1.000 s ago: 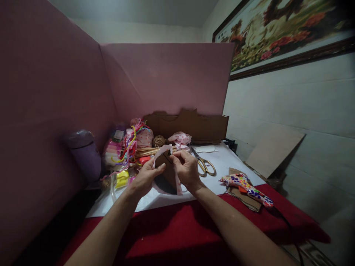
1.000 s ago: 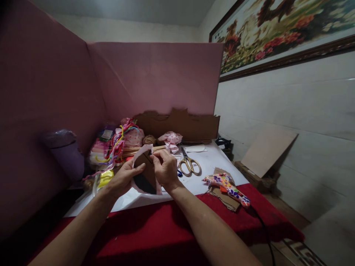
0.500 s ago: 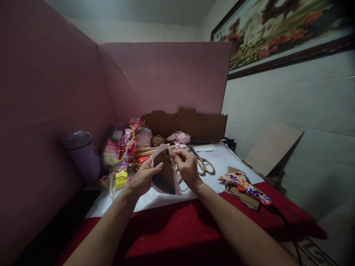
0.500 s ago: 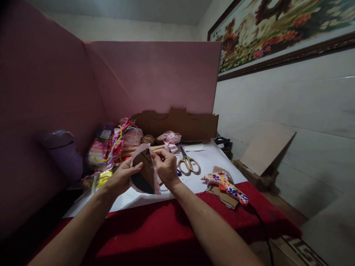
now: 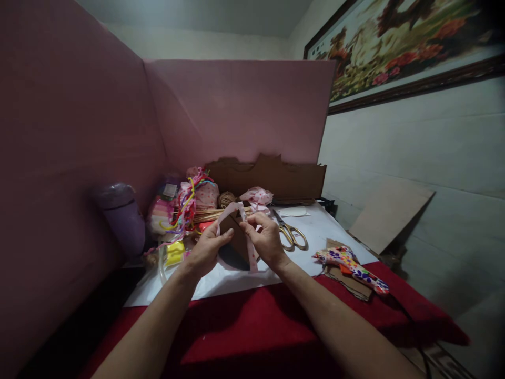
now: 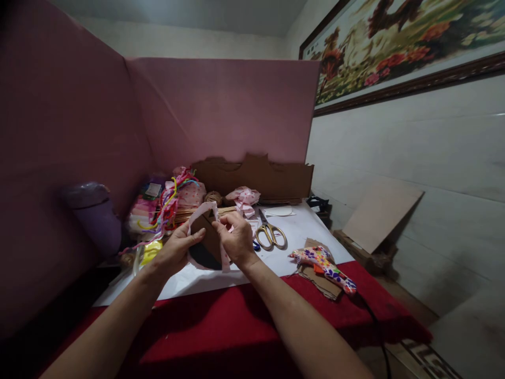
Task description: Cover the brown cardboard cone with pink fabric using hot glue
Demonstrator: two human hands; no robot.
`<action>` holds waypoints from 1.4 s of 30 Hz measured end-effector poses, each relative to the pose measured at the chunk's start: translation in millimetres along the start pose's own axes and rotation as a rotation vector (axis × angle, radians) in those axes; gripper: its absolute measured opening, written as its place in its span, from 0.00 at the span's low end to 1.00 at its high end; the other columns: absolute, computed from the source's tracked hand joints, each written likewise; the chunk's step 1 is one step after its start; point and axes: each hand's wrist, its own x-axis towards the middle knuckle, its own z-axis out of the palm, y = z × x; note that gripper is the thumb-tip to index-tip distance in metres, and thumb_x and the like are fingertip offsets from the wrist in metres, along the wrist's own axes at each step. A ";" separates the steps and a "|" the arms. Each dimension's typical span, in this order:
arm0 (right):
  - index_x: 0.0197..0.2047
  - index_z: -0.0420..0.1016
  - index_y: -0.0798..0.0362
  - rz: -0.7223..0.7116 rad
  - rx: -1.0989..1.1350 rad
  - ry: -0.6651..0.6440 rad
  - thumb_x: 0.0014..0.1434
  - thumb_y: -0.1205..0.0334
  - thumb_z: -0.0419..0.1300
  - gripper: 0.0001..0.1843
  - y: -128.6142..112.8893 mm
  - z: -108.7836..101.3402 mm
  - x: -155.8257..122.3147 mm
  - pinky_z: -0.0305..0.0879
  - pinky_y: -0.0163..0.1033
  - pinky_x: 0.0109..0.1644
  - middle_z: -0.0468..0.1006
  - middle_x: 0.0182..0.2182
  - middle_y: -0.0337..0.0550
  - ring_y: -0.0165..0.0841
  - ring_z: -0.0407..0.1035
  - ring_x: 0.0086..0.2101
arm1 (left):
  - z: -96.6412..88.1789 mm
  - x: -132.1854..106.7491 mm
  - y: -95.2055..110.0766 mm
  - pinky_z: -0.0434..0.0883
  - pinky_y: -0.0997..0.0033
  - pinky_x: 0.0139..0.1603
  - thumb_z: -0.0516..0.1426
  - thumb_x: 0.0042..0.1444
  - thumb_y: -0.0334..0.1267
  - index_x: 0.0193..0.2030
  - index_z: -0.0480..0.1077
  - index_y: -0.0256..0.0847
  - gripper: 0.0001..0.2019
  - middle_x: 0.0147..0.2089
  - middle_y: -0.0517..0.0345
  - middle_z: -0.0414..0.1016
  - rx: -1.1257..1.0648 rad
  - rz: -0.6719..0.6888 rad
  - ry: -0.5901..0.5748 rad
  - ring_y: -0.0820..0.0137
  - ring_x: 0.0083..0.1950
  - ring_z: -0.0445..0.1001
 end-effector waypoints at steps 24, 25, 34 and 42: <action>0.38 0.72 0.57 -0.260 -0.459 -0.074 0.62 0.67 0.48 0.12 -4.0 6.0 -15.0 0.62 0.39 0.40 0.72 0.32 0.47 0.37 0.66 0.35 | 2.4 3.3 -8.4 0.70 0.76 0.38 0.65 0.45 0.33 0.46 0.72 0.39 0.19 0.38 0.56 0.79 0.000 0.045 0.091 0.72 0.34 0.75; 0.41 0.72 0.58 -0.272 -0.468 -0.087 0.62 0.68 0.47 0.13 -5.3 7.3 -16.5 0.62 0.40 0.41 0.71 0.33 0.48 0.37 0.65 0.36 | 2.2 3.6 -7.7 0.70 0.77 0.37 0.65 0.45 0.33 0.47 0.71 0.39 0.19 0.36 0.57 0.79 -0.013 0.051 0.103 0.72 0.33 0.75; 0.62 0.57 0.68 -0.316 -0.699 -0.173 0.61 0.64 0.50 0.27 -20.5 26.8 -33.6 0.59 0.51 0.52 0.66 0.48 0.60 0.47 0.57 0.47 | -0.8 4.6 -1.4 0.72 0.79 0.38 0.64 0.45 0.31 0.46 0.71 0.39 0.19 0.38 0.57 0.79 -0.077 0.055 0.173 0.74 0.34 0.76; 0.54 0.67 0.57 -0.191 -0.294 -0.030 0.65 0.61 0.45 0.19 -21.4 6.7 -17.5 0.59 0.46 0.52 0.70 0.44 0.52 0.40 0.62 0.47 | -7.2 3.1 3.0 0.72 0.73 0.40 0.63 0.47 0.31 0.50 0.69 0.39 0.21 0.40 0.54 0.79 -0.077 0.034 0.111 0.69 0.37 0.77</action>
